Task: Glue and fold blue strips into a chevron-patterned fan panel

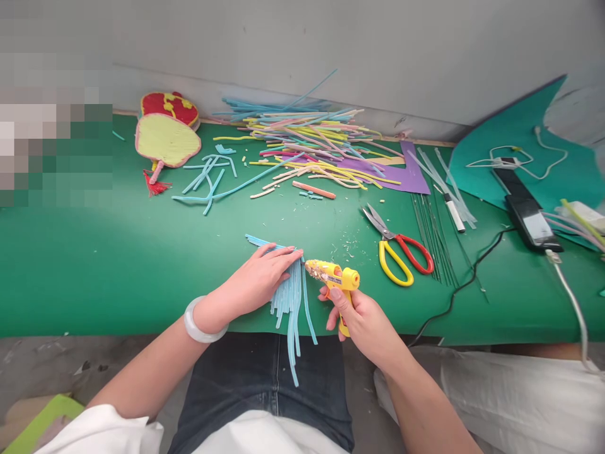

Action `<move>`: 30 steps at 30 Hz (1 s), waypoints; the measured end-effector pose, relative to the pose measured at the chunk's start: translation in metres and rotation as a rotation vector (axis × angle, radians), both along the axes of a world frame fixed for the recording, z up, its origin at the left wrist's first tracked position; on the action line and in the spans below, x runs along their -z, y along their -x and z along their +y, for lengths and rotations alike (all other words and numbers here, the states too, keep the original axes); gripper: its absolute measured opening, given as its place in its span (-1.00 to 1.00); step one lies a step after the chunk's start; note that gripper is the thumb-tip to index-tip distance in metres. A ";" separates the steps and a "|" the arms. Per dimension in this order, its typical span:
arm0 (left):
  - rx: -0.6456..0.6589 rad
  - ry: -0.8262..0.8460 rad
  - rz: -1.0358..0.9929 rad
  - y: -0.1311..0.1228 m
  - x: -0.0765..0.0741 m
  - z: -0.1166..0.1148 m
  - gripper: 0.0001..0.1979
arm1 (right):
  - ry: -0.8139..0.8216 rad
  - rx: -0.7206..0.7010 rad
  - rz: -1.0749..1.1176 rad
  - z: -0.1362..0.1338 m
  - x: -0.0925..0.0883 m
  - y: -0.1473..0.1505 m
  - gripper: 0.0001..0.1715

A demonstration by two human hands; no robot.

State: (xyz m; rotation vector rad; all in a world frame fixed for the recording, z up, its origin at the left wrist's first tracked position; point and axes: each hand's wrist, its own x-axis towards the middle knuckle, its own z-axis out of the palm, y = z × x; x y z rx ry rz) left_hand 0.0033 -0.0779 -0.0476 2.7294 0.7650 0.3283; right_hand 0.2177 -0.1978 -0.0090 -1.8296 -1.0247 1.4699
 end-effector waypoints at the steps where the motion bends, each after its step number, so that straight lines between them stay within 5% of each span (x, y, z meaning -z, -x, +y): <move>1: -0.001 0.002 0.002 0.000 0.000 0.000 -0.50 | -0.004 0.001 0.005 0.000 0.000 0.000 -0.18; 30: -0.043 0.108 -0.067 -0.002 -0.003 0.001 -0.46 | -0.060 0.204 0.228 0.007 0.003 0.009 -0.26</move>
